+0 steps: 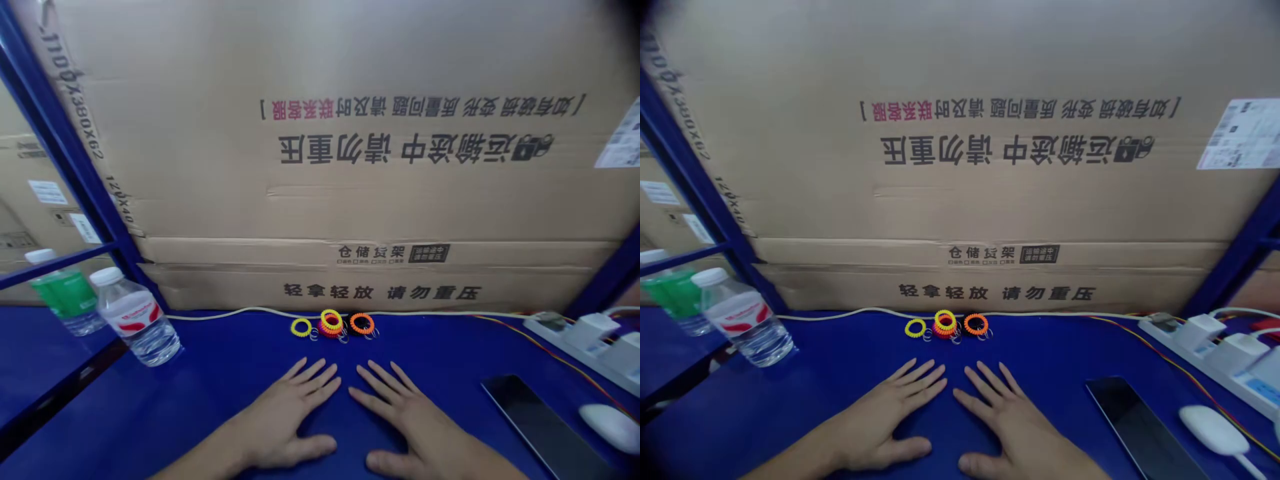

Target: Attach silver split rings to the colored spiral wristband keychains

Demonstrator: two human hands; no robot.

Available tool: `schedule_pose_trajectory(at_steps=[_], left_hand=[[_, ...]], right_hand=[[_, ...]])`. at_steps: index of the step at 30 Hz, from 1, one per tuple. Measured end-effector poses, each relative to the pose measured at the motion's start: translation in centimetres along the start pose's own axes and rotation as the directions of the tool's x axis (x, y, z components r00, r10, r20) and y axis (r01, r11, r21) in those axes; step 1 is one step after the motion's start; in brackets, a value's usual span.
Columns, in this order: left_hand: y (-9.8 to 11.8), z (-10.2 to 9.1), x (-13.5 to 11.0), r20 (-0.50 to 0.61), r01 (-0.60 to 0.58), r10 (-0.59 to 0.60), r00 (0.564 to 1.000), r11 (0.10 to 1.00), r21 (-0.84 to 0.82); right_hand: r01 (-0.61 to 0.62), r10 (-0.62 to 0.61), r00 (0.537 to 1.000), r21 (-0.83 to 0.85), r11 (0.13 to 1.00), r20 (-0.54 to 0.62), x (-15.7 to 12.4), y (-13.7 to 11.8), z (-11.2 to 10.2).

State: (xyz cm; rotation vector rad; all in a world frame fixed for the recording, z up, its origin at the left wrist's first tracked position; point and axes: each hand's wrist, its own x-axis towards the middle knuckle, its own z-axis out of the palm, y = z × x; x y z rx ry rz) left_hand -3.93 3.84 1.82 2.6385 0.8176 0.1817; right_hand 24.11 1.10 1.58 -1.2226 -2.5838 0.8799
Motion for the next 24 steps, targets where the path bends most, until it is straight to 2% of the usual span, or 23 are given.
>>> schedule_pose_trajectory(at_steps=[4, 7, 9, 11, 13, 18, 24], left_hand=[[0.1, 0.3, 0.1, -0.008, 0.015, -0.015, 1.0, 1.0, 0.009], [-0.2, 0.7, 0.2, -0.11, 0.062, -0.059, 0.992, 0.998, 0.026], [-0.9, 0.9, 0.5, -0.263, 0.125, -0.111, 0.958, 0.991, 0.039], [-2.2, 0.9, 0.7, -0.408, 0.205, -0.159, 0.899, 0.976, 0.072], [-3.7, 0.8, 0.9, -0.479, 0.272, -0.183, 0.859, 0.954, 0.124], [-6.1, 0.6, 1.4, -0.531, 0.286, -0.168, 0.831, 0.947, 0.148], [-5.5, 0.2, 1.5, -0.542, 0.247, -0.141, 0.828, 0.961, 0.127]], right_hand=[[-0.002, 0.002, 1.0, 0.0, 1.0, 0.006, 0.0, -0.1, -0.1], [-0.013, 0.013, 1.0, -0.003, 1.0, 0.009, -0.1, -0.2, -0.1], [-0.018, 0.018, 1.0, 0.004, 1.0, 0.001, -0.1, -0.2, -0.2], [-0.02, 0.02, 1.0, 0.011, 1.0, -0.01, -0.1, -0.3, -0.2], [-0.021, 0.021, 1.0, 0.012, 1.0, -0.012, 0.0, -0.4, -0.3], [-0.038, 0.038, 0.999, -0.01, 0.999, 0.009, 0.0, -0.7, -0.5], [-0.049, 0.051, 0.998, -0.062, 0.997, 0.029, 0.1, -0.7, -0.4]])
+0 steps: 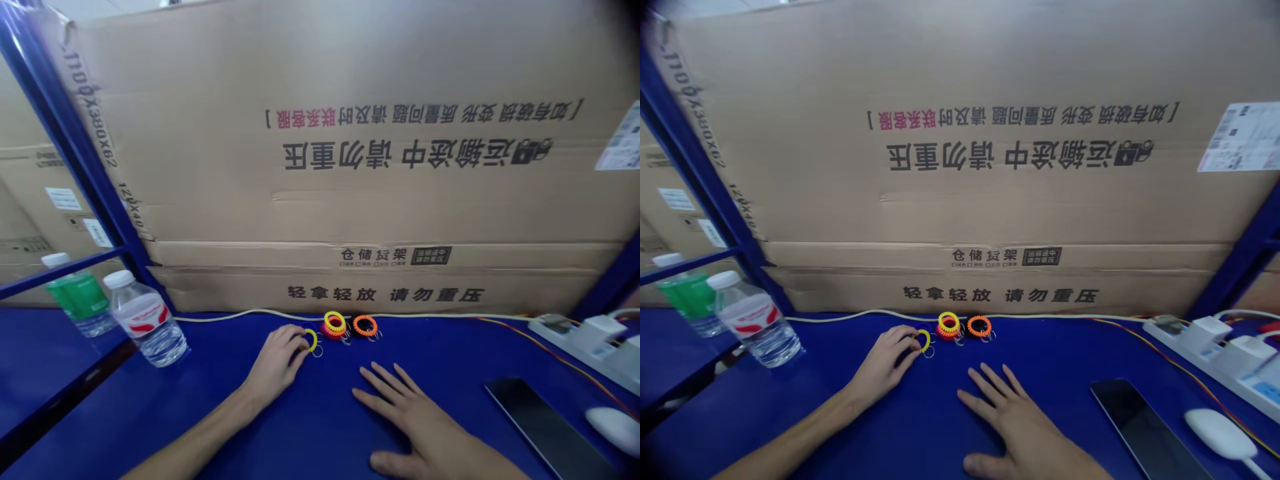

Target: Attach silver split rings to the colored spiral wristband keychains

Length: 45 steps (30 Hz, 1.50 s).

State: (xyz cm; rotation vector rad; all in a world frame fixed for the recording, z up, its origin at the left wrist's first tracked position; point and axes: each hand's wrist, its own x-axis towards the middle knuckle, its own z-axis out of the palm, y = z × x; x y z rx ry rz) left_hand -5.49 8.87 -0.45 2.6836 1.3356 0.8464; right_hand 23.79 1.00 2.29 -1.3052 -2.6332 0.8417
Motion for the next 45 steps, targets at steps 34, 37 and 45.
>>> schedule_pose_trajectory(at_steps=[34, 37, 45], left_hand=[[8.4, -0.1, -3.0, 0.291, 0.216, -0.056, 0.955, 0.803, -0.556], [8.4, 0.0, -3.0, 0.297, 0.236, -0.071, 0.952, 0.787, -0.57], [8.5, 0.2, -3.0, 0.252, 0.257, -0.121, 0.96, 0.736, -0.626]], right_hand=[[0.387, -0.392, 0.81, -0.104, 0.916, -0.436, 1.9, -0.1, 4.0], [0.348, -0.371, 0.832, -0.134, 0.928, -0.412, 1.9, 0.0, 4.4], [0.257, -0.171, 0.858, 0.117, 0.959, -0.485, 2.1, -0.4, 5.4]])
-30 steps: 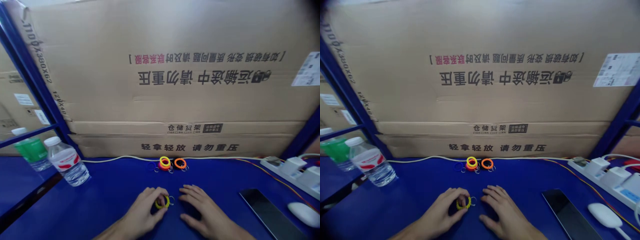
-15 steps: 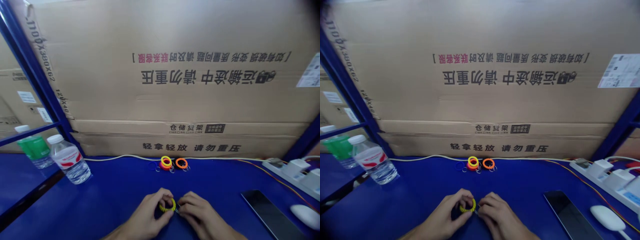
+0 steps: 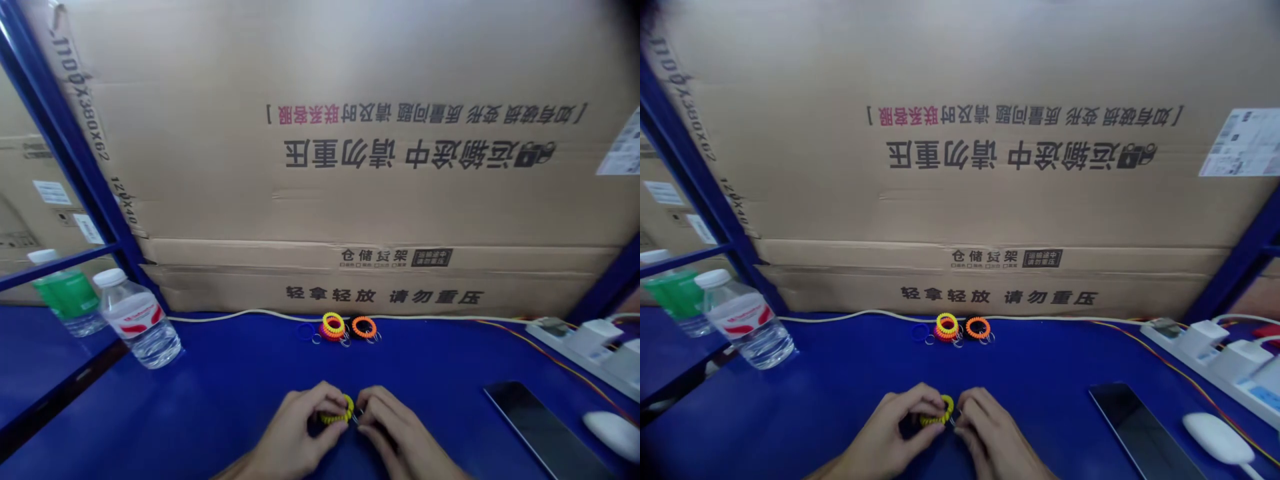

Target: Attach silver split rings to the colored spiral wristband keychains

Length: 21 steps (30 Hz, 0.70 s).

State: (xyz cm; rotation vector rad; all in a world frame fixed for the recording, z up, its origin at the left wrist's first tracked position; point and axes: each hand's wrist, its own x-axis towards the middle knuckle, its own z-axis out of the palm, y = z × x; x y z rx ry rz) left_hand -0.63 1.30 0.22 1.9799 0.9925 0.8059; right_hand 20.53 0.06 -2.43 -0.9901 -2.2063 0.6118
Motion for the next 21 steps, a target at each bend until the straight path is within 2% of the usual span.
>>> schedule_pose_trajectory(at_steps=[4, 7, 10, 16, 18, 21], left_hand=[[-0.1, 0.1, 0.0, -0.023, -0.022, 0.023, 0.999, 0.998, 0.065], [-0.1, 0.1, -0.1, -0.026, -0.045, 0.05, 0.998, 0.987, 0.155], [-0.4, 0.0, -0.1, -0.004, -0.136, 0.139, 0.99, 0.976, 0.168], [-1.2, 0.2, -0.2, 0.019, -0.256, 0.258, 0.966, 0.943, 0.213], [-1.4, 0.2, -0.3, 0.04, -0.289, 0.288, 0.957, 0.925, 0.246], [-1.6, 0.2, -0.4, 0.079, -0.336, 0.328, 0.941, 0.892, 0.301]], right_hand=[[0.009, -0.01, 1.0, 0.044, 0.999, 0.017, 0.2, -0.2, -0.1], [-0.03, 0.032, 0.999, 0.085, 0.996, -0.027, 0.4, 0.1, -0.1], [-0.089, 0.096, 0.994, 0.111, 0.99, -0.055, 0.6, 0.3, -0.3], [-0.196, 0.198, 0.98, 0.186, 0.963, 0.009, 0.9, -0.7, -1.4], [-0.204, 0.205, 0.979, 0.158, 0.966, 0.009, 0.8, -0.8, -1.4], [-0.129, 0.129, 0.991, 0.0, 0.992, 0.02, 0.6, -0.5, -0.8]])
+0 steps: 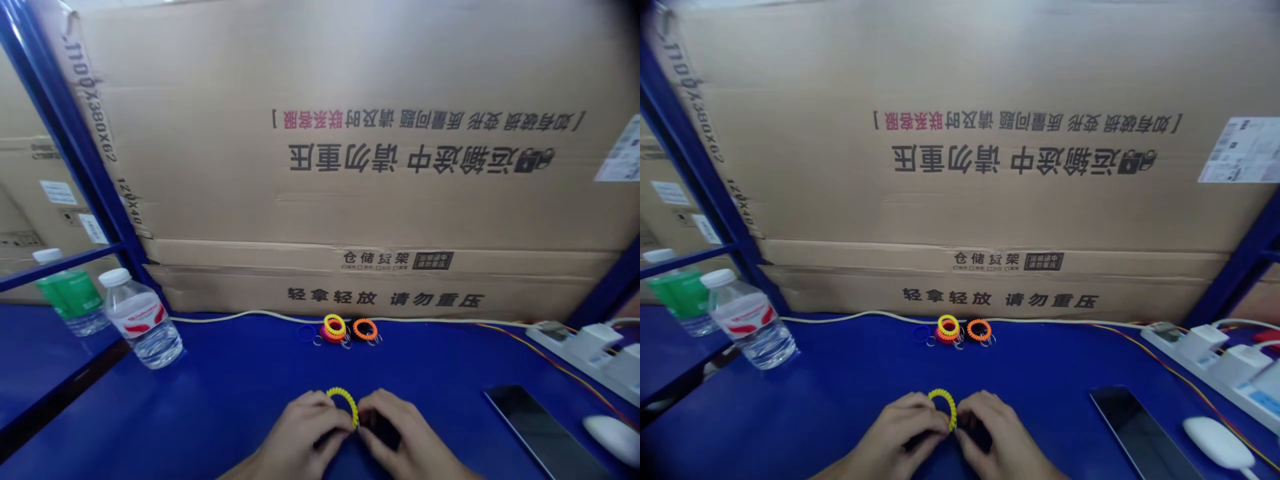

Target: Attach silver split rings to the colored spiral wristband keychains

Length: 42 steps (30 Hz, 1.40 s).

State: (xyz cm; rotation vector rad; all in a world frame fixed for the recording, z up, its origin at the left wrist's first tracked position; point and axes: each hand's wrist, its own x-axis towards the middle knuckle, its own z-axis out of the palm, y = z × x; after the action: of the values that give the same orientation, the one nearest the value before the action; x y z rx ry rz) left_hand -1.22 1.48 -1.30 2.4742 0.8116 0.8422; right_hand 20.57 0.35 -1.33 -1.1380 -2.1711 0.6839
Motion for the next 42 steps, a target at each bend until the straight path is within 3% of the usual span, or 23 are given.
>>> schedule_pose_trajectory(at_steps=[4, 9, 17, 21, 25, 27, 29, 32, 34, 36, 38, 42], left_hand=[[0.0, 0.1, -0.1, 0.037, -0.027, 0.024, 0.999, 0.997, 0.078], [0.4, -0.2, 0.0, 0.047, -0.05, 0.044, 0.998, 0.989, 0.137], [0.6, -0.5, 0.3, 0.095, -0.284, 0.268, 0.959, 0.918, 0.276], [0.6, -0.4, 0.2, 0.07, -0.205, 0.193, 0.979, 0.929, 0.307], [0.8, -0.4, 0.2, 0.046, -0.164, 0.158, 0.986, 0.933, 0.32], [0.9, -0.4, 0.3, 0.038, -0.167, 0.164, 0.986, 0.931, 0.324], [0.8, -0.5, 0.3, 0.06, -0.213, 0.205, 0.977, 0.921, 0.325], [0.7, -0.5, 0.2, 0.123, -0.337, 0.314, 0.941, 0.878, 0.339], [0.6, -0.6, 0.1, 0.14, -0.354, 0.326, 0.935, 0.866, 0.353], [0.6, -0.5, 0.1, 0.133, -0.318, 0.289, 0.948, 0.878, 0.359], [0.7, -0.5, 0.2, 0.13, -0.288, 0.259, 0.957, 0.891, 0.35], [0.8, -0.6, 0.4, 0.089, -0.255, 0.239, 0.967, 0.905, 0.34]], right_hand=[[0.092, -0.089, 0.996, -0.184, 0.979, 0.026, -0.1, 0.6, 0.6], [0.095, -0.09, 0.995, -0.253, 0.963, 0.031, 0.0, 0.4, 0.6], [-0.186, 0.182, 0.983, -0.261, 0.947, -0.037, 0.0, -0.3, 0.2], [-0.068, 0.076, 0.997, -0.389, 0.919, 0.005, -0.1, -0.4, 0.4], [0.091, -0.074, 0.996, -0.549, 0.831, 0.052, -0.2, 0.0, 0.8], [0.108, -0.106, 0.994, -0.563, 0.819, 0.036, -0.1, 0.1, 0.8], [0.054, -0.062, 0.998, -0.518, 0.853, 0.002, -0.1, 0.0, 0.6], [-0.133, 0.135, 0.991, -0.411, 0.902, -0.025, -0.1, -0.3, 0.2], [-0.207, 0.216, 0.976, -0.386, 0.899, -0.02, -0.2, -0.5, 0.1], [-0.175, 0.192, 0.981, -0.413, 0.894, 0.001, -0.3, -0.6, 0.2], [-0.068, 0.105, 0.993, -0.479, 0.875, 0.051, -0.3, -0.6, 0.4], [0.082, -0.011, 0.993, -0.606, 0.791, 0.121, -0.4, -0.4, 0.6]])
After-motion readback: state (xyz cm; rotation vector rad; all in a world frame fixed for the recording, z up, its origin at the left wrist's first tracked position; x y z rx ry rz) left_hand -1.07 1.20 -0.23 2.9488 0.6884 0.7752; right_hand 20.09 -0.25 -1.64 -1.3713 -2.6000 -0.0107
